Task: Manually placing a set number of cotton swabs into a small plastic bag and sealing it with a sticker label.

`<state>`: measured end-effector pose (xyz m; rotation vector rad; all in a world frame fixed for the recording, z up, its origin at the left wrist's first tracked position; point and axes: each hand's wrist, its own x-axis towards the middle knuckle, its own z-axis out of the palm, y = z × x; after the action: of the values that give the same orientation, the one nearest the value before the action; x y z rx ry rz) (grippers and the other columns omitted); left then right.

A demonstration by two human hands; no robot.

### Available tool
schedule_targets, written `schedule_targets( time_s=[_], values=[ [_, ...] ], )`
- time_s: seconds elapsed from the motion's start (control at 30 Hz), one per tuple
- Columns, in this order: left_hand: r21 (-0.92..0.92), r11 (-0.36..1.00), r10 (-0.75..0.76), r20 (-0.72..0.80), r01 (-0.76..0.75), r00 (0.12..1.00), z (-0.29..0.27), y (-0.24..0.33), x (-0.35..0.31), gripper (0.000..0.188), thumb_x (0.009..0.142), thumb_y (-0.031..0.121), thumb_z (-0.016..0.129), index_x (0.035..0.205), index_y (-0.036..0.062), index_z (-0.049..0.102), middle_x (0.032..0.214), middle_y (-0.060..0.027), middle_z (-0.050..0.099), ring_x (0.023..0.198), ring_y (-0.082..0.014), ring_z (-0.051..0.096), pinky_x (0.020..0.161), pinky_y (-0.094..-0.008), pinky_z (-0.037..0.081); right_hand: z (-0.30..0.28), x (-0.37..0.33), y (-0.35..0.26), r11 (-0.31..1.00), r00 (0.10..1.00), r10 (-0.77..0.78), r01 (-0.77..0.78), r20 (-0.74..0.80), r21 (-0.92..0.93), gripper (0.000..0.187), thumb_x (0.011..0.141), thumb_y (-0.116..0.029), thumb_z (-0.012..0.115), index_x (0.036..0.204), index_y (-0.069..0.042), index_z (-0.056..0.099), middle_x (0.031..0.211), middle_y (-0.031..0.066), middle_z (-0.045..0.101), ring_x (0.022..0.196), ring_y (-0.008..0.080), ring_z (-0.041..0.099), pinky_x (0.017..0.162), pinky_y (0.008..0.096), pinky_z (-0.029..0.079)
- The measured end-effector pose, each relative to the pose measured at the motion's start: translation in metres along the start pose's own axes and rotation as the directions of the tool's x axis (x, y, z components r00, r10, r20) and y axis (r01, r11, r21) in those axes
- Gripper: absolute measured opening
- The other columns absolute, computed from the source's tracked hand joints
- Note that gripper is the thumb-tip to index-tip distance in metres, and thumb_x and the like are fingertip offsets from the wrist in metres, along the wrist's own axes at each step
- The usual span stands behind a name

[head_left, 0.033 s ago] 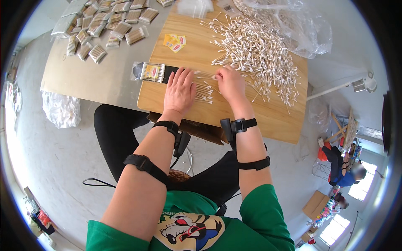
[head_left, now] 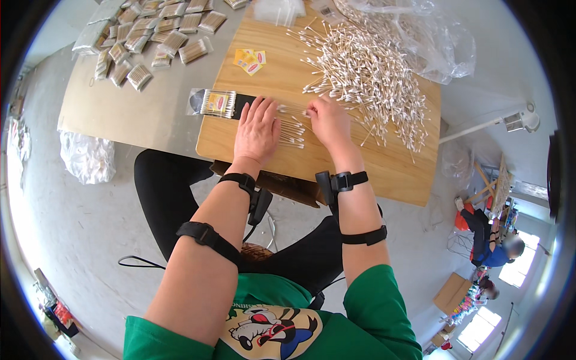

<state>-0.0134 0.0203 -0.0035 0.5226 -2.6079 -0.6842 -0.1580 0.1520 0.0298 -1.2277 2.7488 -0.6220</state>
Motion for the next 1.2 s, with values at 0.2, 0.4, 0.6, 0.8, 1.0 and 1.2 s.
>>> schedule_targets(
  time_s=[0.2,0.4,0.6,0.8,1.0,1.2],
  values=[
    [-0.074,0.997,0.018,-0.021,-0.020,1.000,-0.001,0.000,0.002,0.039,0.097,0.019,0.054,0.133,0.0062,0.051,0.139,-0.0113,0.052,0.136,-0.0293,0.044,0.116,-0.0473,0.030,0.004,-0.035,0.011,0.945,0.959,0.121,-0.032,-0.255,0.327,0.011,0.082,-0.005,0.070,0.092,-0.007,0.067,0.087,0.0094,0.062,0.079,0.0312,0.063,0.067,0.0418,0.051],
    [-0.428,0.904,-0.031,-0.082,-0.007,0.996,-0.005,-0.006,-0.002,0.041,0.098,0.016,0.052,0.137,0.0031,0.047,0.141,-0.0176,0.051,0.130,-0.0362,0.048,0.111,-0.0448,0.037,0.009,-0.078,-0.002,0.970,0.957,0.158,-0.105,-0.245,0.219,0.011,0.082,-0.004,0.069,0.092,-0.006,0.065,0.086,0.0105,0.062,0.082,0.0322,0.062,0.070,0.0432,0.051],
    [-0.584,0.801,-0.159,0.006,0.133,0.987,-0.009,-0.012,-0.001,0.049,0.104,0.024,0.043,0.149,0.0028,0.036,0.145,-0.0206,0.047,0.133,-0.0345,0.047,0.111,-0.0399,0.037,0.012,-0.050,-0.007,0.986,0.966,0.129,-0.101,-0.223,0.133,0.008,0.084,-0.009,0.068,0.092,-0.009,0.066,0.089,0.0081,0.063,0.085,0.0334,0.062,0.071,0.0433,0.051],
    [-0.720,0.670,-0.190,0.069,0.181,0.979,-0.010,-0.014,0.004,0.050,0.106,0.025,0.040,0.149,-0.0004,0.034,0.150,-0.0191,0.043,0.140,-0.0297,0.040,0.115,-0.0378,0.031,0.026,-0.030,-0.011,0.897,0.904,0.225,-0.046,-0.364,0.440,0.009,0.089,-0.008,0.064,0.097,-0.005,0.064,0.092,0.0122,0.063,0.085,0.0335,0.061,0.072,0.0421,0.050],
    [-0.909,0.377,-0.176,0.117,0.177,0.977,0.006,-0.010,0.015,0.052,0.108,0.027,0.035,0.151,-0.0005,0.028,0.156,-0.0152,0.032,0.146,-0.0269,0.029,0.121,-0.0373,0.021,0.030,-0.016,-0.031,0.714,0.905,0.314,-0.024,-0.289,0.700,0.022,0.103,-0.021,0.052,0.114,-0.003,0.060,0.103,0.0156,0.063,0.091,0.0274,0.062,0.080,0.0355,0.050],
    [-0.932,0.275,-0.219,0.180,0.237,0.959,0.006,0.006,0.019,0.053,0.109,0.029,0.033,0.152,-0.0011,0.025,0.157,-0.0167,0.029,0.147,-0.0270,0.027,0.121,-0.0386,0.020,0.044,-0.013,-0.025,0.527,0.879,0.398,0.015,-0.263,0.850,0.041,0.108,-0.034,0.040,0.120,0.000,0.059,0.113,0.0153,0.065,0.105,0.0233,0.062,0.092,0.0323,0.048]
  ],
)
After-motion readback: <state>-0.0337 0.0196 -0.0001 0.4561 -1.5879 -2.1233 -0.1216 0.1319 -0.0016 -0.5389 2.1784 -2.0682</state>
